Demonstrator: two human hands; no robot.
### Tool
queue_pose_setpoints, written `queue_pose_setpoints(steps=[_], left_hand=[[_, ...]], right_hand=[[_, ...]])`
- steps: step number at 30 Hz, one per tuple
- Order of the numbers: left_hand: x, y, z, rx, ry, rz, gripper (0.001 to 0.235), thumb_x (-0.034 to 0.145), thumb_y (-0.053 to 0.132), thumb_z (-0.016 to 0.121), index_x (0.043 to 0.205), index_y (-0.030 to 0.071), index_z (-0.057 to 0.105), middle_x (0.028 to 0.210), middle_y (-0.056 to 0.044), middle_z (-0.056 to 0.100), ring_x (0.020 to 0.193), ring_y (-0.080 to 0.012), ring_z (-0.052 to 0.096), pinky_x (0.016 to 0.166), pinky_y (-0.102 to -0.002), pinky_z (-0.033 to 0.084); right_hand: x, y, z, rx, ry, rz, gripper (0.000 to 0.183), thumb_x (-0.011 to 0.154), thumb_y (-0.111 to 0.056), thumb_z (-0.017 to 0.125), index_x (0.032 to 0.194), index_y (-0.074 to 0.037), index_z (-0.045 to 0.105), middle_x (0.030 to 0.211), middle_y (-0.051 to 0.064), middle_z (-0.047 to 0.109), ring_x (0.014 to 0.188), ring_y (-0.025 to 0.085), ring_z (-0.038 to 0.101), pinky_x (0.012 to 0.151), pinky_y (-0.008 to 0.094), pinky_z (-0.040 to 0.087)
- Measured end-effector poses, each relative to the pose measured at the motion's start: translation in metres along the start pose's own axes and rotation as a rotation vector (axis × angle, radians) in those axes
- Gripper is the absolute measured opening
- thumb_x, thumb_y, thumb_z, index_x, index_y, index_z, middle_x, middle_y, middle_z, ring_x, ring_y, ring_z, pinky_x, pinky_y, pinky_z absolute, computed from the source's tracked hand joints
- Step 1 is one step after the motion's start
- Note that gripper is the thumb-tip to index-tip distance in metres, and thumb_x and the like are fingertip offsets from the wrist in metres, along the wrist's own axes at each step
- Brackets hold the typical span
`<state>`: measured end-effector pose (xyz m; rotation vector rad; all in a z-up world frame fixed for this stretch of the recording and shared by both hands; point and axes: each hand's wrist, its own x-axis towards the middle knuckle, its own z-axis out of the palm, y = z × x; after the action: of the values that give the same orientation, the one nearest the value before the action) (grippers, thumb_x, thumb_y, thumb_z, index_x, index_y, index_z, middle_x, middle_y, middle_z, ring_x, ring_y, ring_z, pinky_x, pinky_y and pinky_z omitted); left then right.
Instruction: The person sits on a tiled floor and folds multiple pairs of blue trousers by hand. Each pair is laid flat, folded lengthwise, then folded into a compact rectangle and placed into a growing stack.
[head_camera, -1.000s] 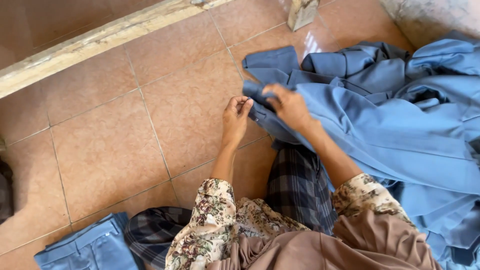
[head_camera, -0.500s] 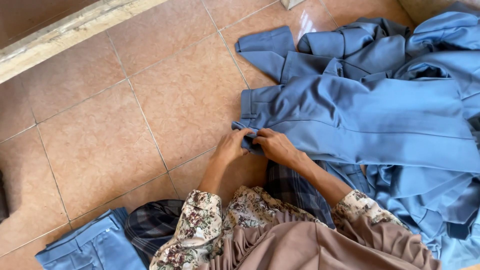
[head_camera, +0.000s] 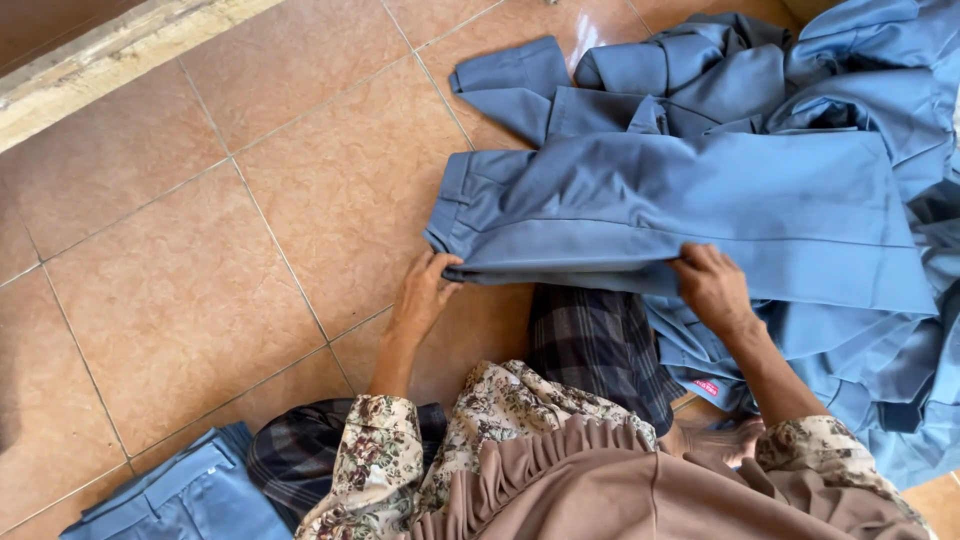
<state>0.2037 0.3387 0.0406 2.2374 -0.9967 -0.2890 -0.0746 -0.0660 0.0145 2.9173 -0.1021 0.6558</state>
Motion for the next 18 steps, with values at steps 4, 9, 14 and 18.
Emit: queue_pose_setpoints(steps=[4,9,14,18], left_hand=[[-0.014,-0.005,0.016,0.052,0.001,-0.008,0.051,0.075,0.013,0.085,0.118,0.025,0.06,0.099,-0.008,0.059,0.099,-0.032,0.066,0.089,-0.041,0.056],[-0.019,-0.021,0.017,0.211,0.11,0.04,0.05,0.077,0.011,0.082,0.118,0.028,0.058,0.099,-0.004,0.057,0.097,-0.0272,0.065,0.092,-0.04,0.054],[0.012,-0.018,-0.01,0.334,0.286,0.105,0.044,0.076,0.011,0.083,0.111,0.026,0.061,0.095,-0.002,0.056,0.096,-0.0245,0.063,0.093,-0.04,0.052],[0.048,-0.034,-0.036,0.467,0.452,0.19,0.04,0.069,0.015,0.087,0.099,0.026,0.064,0.102,-0.002,0.055,0.095,-0.0249,0.062,0.092,-0.041,0.051]], right_hand=[[0.006,-0.005,-0.022,-0.138,0.183,0.02,0.021,0.1,-0.009,0.065,0.081,-0.018,0.069,0.11,0.002,0.058,0.092,0.024,0.057,0.074,0.033,0.043],[-0.022,-0.062,-0.003,-0.106,0.028,0.038,0.008,0.078,-0.017,0.064,0.084,-0.02,0.068,0.112,0.001,0.058,0.108,0.026,0.06,0.093,0.042,0.044],[-0.023,-0.054,0.025,-0.186,0.009,0.073,0.011,0.078,-0.028,0.074,0.077,-0.019,0.068,0.119,0.0,0.059,0.117,0.024,0.059,0.098,0.042,0.042],[0.013,-0.039,0.058,-0.206,-0.015,0.145,0.015,0.077,-0.027,0.068,0.067,-0.016,0.071,0.116,-0.005,0.063,0.109,0.02,0.063,0.078,0.035,0.051]])
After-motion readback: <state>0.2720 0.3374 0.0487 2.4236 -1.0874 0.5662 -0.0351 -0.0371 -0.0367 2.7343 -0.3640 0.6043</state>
